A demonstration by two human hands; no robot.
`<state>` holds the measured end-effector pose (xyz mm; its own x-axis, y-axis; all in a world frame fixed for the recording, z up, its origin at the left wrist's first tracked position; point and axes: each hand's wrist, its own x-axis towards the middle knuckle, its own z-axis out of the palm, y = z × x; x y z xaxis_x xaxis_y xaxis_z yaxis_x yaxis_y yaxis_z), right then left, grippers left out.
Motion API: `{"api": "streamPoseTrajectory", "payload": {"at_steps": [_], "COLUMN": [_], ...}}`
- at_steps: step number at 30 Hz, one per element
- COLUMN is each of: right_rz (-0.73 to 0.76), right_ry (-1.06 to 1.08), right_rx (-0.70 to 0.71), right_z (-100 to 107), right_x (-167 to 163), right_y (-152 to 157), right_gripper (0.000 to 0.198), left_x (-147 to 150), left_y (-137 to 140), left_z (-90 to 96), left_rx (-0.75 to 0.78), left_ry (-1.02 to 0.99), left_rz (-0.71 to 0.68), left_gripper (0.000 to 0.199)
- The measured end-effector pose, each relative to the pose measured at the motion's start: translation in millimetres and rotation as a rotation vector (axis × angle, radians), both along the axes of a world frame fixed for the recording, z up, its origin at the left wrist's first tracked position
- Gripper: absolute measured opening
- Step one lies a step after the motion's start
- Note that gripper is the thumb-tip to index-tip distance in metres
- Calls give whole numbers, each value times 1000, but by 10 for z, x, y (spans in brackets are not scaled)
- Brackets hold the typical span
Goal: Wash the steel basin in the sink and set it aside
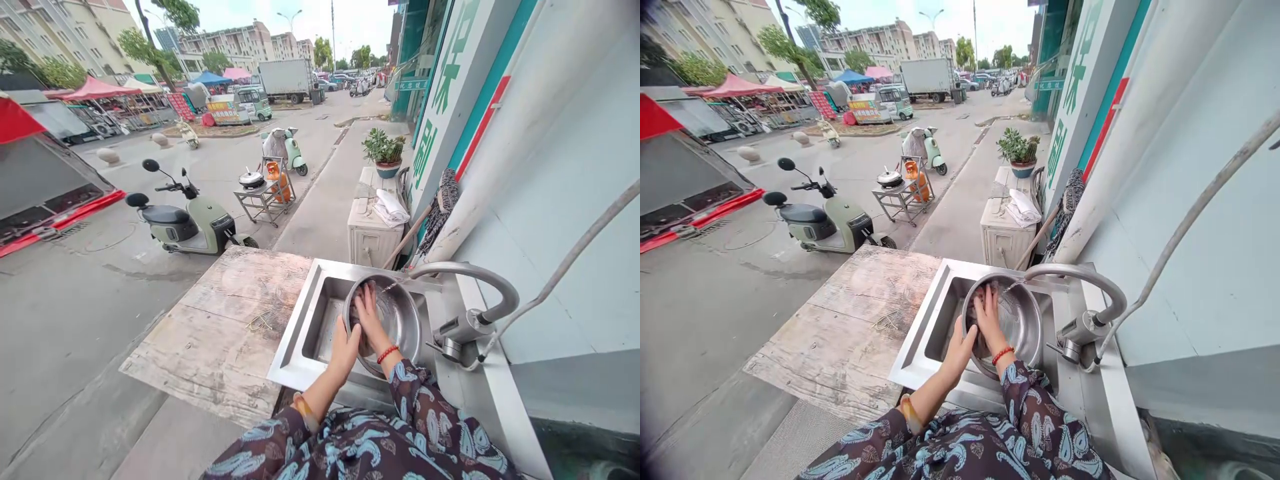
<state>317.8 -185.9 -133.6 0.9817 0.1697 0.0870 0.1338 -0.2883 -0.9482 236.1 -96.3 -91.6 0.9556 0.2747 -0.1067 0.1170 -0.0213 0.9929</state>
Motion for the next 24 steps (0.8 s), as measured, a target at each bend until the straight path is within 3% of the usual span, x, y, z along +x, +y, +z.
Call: {"api": "streamPoseTrajectory", "payload": {"at_steps": [2, 4, 6, 8, 9, 11, 14, 15, 17, 19, 21, 24], "right_rz": [134, 360, 563, 649, 591, 296, -144, -213, -212, 10, 325, 735], "right_ry": [-72, -178, -240, -233, -220, -198, -202, -208, -214, -202, -193, -237], "right_rx": [45, 25, -87, -218, -249, -233, -134, -103, -21, 113, 125, -107], "right_z": [118, 170, 152, 96, 70, 54, 160, 220, 350, 459, 522, 511], "right_x": [-79, -196, -275, -247, -183, 17, 294, 326, 272, 100, -92, -229], "right_y": [74, -32, -284, -574, -692, -803, -613, -480, -198, -5, 15, -257], "right_gripper": [66, 63, 59, 49, 46, 43, 49, 52, 57, 60, 60, 62], "left_x": [21, 24, -3, -58, -89, -134, -120, -98, -47, -13, -11, -58], "left_y": [36, 143, 258, 325, 331, 295, 172, 131, 72, 66, 123, 289], "left_z": [48, 110, 175, 222, 233, 225, 173, 157, 147, 166, 208, 255], "left_rx": [82, 130, 162, 181, 187, 195, 204, 202, 190, 174, 181, 218], "left_ry": [-48, -63, -34, 10, 19, 13, -26, -38, -55, -60, -67, -49], "left_rz": [4, 57, 115, 141, 135, 107, 82, 75, 60, 59, 90, 159], "left_gripper": [55, 56, 58, 61, 62, 65, 70, 71, 72, 71, 69, 67]}}
